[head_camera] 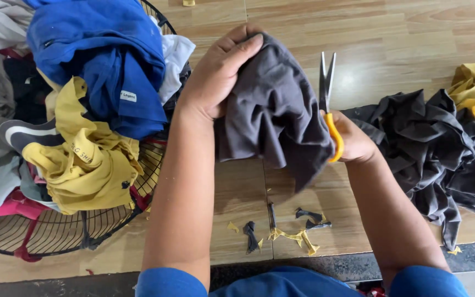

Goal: Cutting clothing items into smaller pieces using scissors.

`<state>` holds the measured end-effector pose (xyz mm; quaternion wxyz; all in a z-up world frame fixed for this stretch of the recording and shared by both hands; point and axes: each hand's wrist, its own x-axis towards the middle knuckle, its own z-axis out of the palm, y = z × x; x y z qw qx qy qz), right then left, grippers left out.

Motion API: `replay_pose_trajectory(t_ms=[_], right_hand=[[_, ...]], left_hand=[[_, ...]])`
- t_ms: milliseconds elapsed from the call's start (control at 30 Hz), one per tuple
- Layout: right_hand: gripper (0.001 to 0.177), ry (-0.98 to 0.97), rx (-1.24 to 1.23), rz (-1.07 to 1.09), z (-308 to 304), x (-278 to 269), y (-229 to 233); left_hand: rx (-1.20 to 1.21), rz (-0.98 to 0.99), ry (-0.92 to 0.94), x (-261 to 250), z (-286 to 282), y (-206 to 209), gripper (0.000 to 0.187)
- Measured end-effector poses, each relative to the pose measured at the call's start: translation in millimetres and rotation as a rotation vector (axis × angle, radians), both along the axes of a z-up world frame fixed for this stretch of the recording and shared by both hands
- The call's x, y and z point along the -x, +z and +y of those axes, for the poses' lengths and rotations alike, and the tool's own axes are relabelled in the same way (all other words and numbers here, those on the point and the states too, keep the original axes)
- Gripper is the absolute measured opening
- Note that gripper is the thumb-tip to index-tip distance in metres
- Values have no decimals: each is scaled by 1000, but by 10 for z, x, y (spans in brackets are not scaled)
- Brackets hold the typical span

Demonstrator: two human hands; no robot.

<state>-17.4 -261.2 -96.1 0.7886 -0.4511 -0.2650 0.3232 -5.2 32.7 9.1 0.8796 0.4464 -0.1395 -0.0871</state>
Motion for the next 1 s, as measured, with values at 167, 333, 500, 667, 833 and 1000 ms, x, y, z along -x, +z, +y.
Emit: replay_pose_trajectory(t_ms=[167,333,500,667,833,1000], right_hand=[[14,-148,-9,143,59,45,324],[61,-410,631,-386,106,71,287],[52,-549,1147,-450,9,-93,196],[44,-1250,1205,-1262,-514,-754,70],[49,-1221,1222,-1328,-226,-626,194],[57,-1249,965,-1243,-71,-362,271]], left_hand=[[-421,-70,255,-77,72,-122,15],[-1127,-314,792,-296,46,-816,50],[-1580,-386,558,246,-188,-808,114],[-1913,-178,239,573,71,-1082,129],[-1968,-118,236,563,27,-1017,113],[-1903,-542,469,662,-478,-910,99]])
